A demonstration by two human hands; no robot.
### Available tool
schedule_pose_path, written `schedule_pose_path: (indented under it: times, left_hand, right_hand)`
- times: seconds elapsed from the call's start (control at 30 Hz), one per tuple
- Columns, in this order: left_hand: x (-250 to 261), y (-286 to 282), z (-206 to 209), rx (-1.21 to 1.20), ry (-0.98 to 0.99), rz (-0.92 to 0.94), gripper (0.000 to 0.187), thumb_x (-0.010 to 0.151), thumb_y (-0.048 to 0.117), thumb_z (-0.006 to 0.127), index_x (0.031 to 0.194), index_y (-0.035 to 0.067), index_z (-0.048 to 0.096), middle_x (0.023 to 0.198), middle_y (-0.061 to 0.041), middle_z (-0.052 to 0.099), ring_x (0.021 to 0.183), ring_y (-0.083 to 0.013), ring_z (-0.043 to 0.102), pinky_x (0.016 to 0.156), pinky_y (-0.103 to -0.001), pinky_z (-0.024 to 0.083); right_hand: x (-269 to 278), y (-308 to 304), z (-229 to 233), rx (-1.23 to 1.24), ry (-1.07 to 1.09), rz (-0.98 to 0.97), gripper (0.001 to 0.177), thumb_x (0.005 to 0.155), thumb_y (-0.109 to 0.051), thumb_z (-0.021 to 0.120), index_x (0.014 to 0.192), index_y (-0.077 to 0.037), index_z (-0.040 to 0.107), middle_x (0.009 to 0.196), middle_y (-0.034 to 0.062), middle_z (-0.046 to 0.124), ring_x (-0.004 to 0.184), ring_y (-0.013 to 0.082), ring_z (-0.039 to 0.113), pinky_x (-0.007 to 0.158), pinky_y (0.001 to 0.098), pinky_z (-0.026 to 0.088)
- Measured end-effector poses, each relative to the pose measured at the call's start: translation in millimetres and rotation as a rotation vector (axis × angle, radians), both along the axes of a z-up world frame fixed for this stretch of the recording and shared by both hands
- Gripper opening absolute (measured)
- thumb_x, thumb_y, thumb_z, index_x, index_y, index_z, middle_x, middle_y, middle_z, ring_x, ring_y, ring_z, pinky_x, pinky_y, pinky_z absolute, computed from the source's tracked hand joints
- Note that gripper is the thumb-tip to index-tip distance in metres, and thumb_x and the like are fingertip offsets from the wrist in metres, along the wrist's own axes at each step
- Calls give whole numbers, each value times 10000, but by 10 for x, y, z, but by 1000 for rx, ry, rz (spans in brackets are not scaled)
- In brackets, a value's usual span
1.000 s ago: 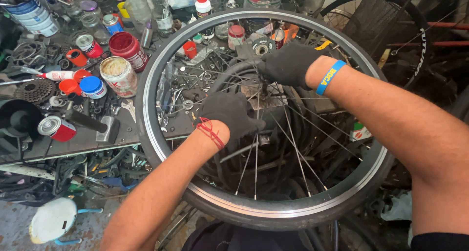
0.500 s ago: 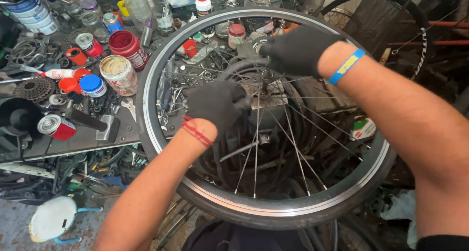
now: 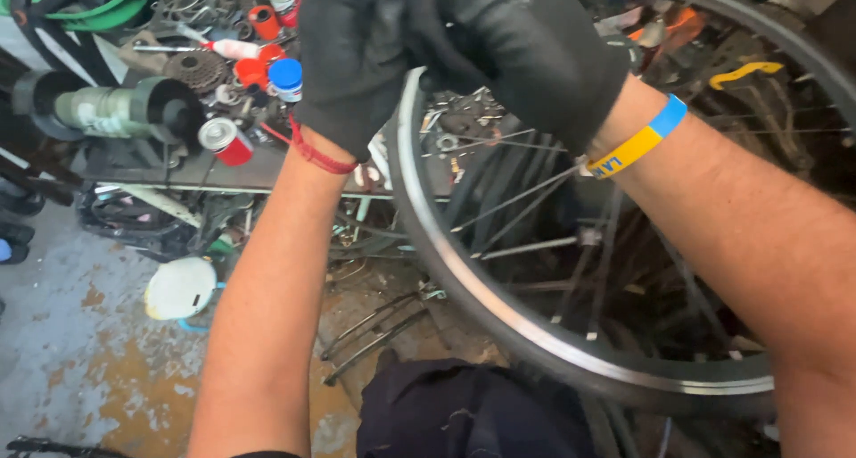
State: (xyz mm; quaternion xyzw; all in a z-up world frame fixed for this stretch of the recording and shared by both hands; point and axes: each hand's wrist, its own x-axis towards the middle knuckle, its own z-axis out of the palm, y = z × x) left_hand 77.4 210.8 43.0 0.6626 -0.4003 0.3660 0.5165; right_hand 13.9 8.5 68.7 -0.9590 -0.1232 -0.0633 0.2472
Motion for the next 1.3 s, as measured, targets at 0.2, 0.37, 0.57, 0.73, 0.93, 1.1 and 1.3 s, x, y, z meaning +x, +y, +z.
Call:
schedule_pose_path:
  times: [0.2, 0.37, 0.57, 0.73, 0.93, 1.1, 1.3]
  left_hand:
    - [306, 986, -911, -178, 376, 78, 577, 1142, 158, 677, 1601, 140, 328, 1636, -134, 444, 1567, -275, 469, 1354, -394, 366]
    - [366, 1598, -1793, 15, 552, 48, 564, 844, 105, 730, 1353, 99, 486, 1212, -167, 611, 1014, -304, 675, 837, -428, 542]
    - [48, 2228, -2185, 513, 935, -65, 301, 806, 162, 705, 1101, 149, 646, 1245, -76, 620, 1118, -408, 673, 959, -533, 583]
    - [188, 2284, -2656, 526, 1119, -14, 355, 843, 118, 746, 1102, 361, 738, 1286, 72, 492, 1128, -287, 700, 997, -424, 608]
    - [327, 2296, -2726, 541, 1162, -27, 385, 874, 108, 712, 1216, 282, 672, 1220, -28, 559, 1146, -344, 696, 1008, -487, 597]
    - [350, 2276, -2760, 736, 1164, 104, 352, 861, 314, 755, 1189, 372, 643, 1180, 34, 630, 1158, -265, 685, 1038, -464, 560]
    - [292, 2270, -2972, 626, 1132, 14, 392, 846, 249, 796, 1213, 339, 692, 1165, 18, 661, 1176, -262, 682, 1003, -426, 582]
  right_hand:
    - [682, 1295, -186, -134, -119, -128, 256, 1052, -420, 604, 1001, -181, 679, 838, 90, 720, 732, 350, 658, 654, 507, 503]
    - [1029, 2545, -367, -5, -75, -125, 303, 902, -191, 585, 1179, -249, 693, 1131, 85, 745, 966, 397, 689, 752, 547, 503]
    - [1242, 2544, -2510, 95, 295, -383, 296, 1006, -475, 572, 1276, -366, 625, 1270, -65, 718, 1222, 192, 677, 1054, 395, 545]
    - [1308, 2522, -2937, -52, 433, -369, 443, 921, -257, 665, 1358, -217, 602, 1285, 83, 711, 1245, 346, 664, 1083, 523, 536]
    - [1509, 2641, -3229, -286, 427, -316, 335, 916, -107, 619, 1250, -109, 642, 1164, 125, 720, 1096, 418, 722, 932, 609, 573]
    - [1466, 2604, -3041, -301, 342, -281, 260, 929, -88, 603, 1178, -108, 675, 1068, 117, 708, 1048, 404, 735, 847, 604, 597]
    - [1587, 2530, -3328, -407, 332, -216, 187, 914, -78, 650, 1080, -35, 726, 999, 158, 744, 990, 404, 749, 767, 571, 617]
